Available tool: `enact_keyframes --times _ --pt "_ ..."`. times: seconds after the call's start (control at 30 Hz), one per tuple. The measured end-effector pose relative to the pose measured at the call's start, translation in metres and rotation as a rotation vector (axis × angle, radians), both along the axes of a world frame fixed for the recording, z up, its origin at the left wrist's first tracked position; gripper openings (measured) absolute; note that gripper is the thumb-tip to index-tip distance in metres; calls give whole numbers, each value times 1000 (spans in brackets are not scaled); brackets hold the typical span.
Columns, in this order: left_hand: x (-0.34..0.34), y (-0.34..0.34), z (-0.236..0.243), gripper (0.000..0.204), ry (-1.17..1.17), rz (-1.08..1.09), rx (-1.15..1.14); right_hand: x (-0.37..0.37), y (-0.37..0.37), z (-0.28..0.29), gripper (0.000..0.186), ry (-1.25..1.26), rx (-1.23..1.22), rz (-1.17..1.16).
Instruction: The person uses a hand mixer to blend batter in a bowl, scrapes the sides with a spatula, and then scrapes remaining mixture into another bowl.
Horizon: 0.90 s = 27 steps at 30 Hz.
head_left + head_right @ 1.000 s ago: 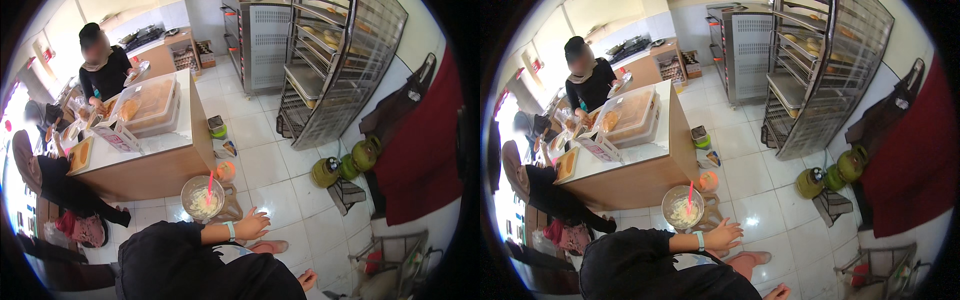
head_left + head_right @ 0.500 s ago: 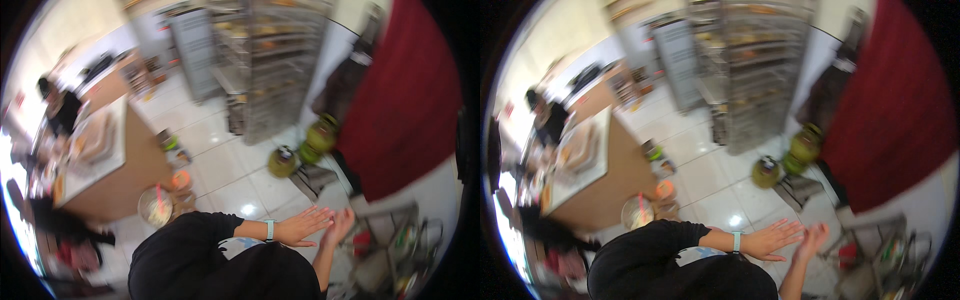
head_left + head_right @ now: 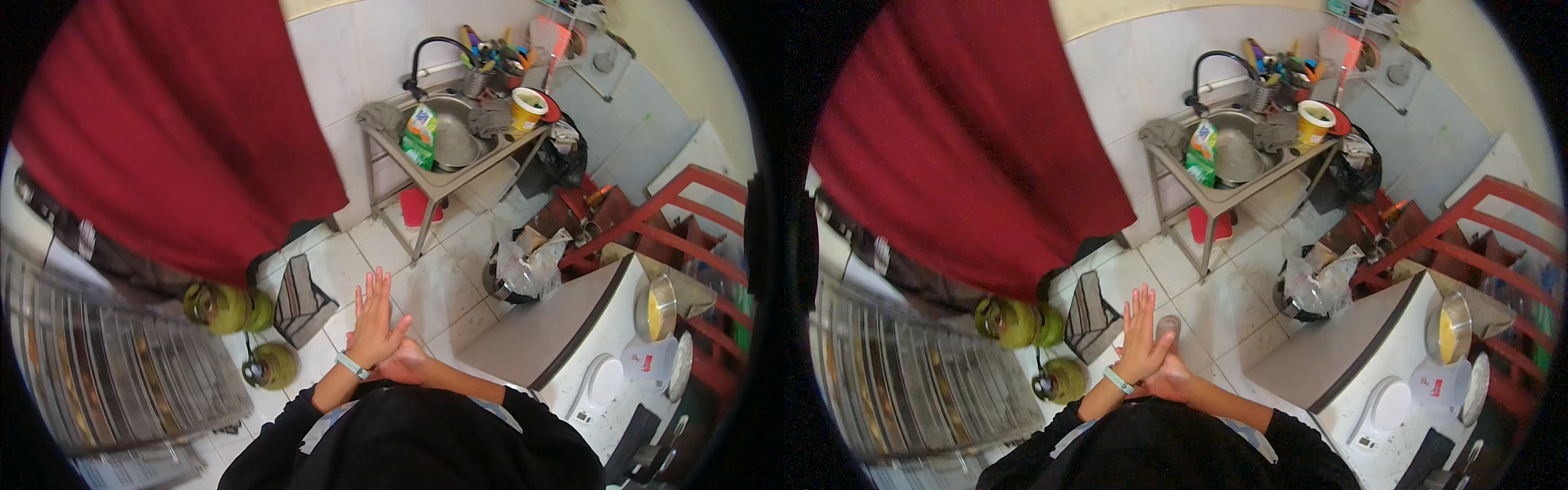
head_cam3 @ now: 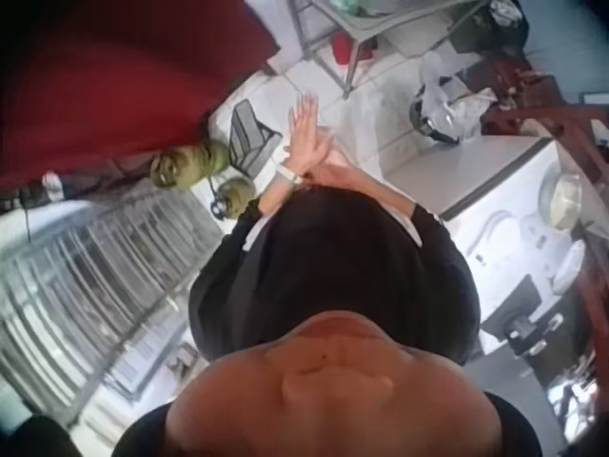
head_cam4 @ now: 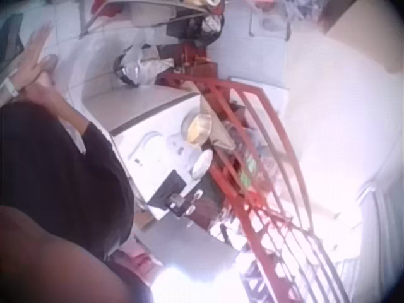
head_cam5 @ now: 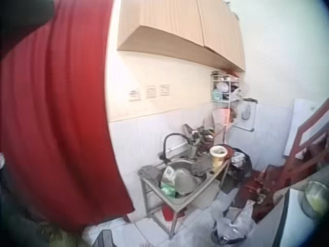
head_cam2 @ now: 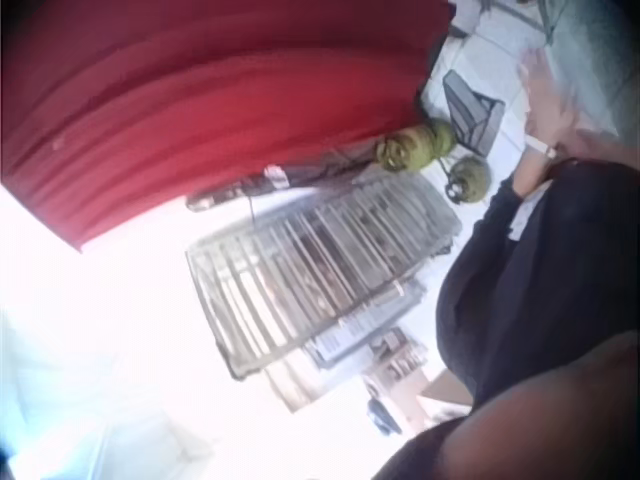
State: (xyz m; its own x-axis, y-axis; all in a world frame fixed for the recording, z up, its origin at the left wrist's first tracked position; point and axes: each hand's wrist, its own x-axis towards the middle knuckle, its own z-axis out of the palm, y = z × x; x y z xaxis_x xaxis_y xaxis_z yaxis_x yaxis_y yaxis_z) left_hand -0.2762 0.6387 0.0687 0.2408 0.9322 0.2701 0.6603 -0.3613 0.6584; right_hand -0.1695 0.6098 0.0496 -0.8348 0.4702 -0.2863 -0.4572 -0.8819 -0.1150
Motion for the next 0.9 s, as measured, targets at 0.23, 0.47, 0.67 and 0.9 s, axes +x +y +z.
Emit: enact_keyframes --times 0.23,0.47,0.67,0.9 --pt "-8 168 5 80 119 -198 80 -15 131 -8 53 -79 135 -303" --pt "1 270 -11 67 228 -253 18 68 186 11 46 -386 231 -549" --pt "35 285 -37 58 180 -419 -112 293 114 0 19 -685 -55 -1861" --pt "97 294 -52 35 179 -538 -138 454 54 61 71 -677 -691 -2443"
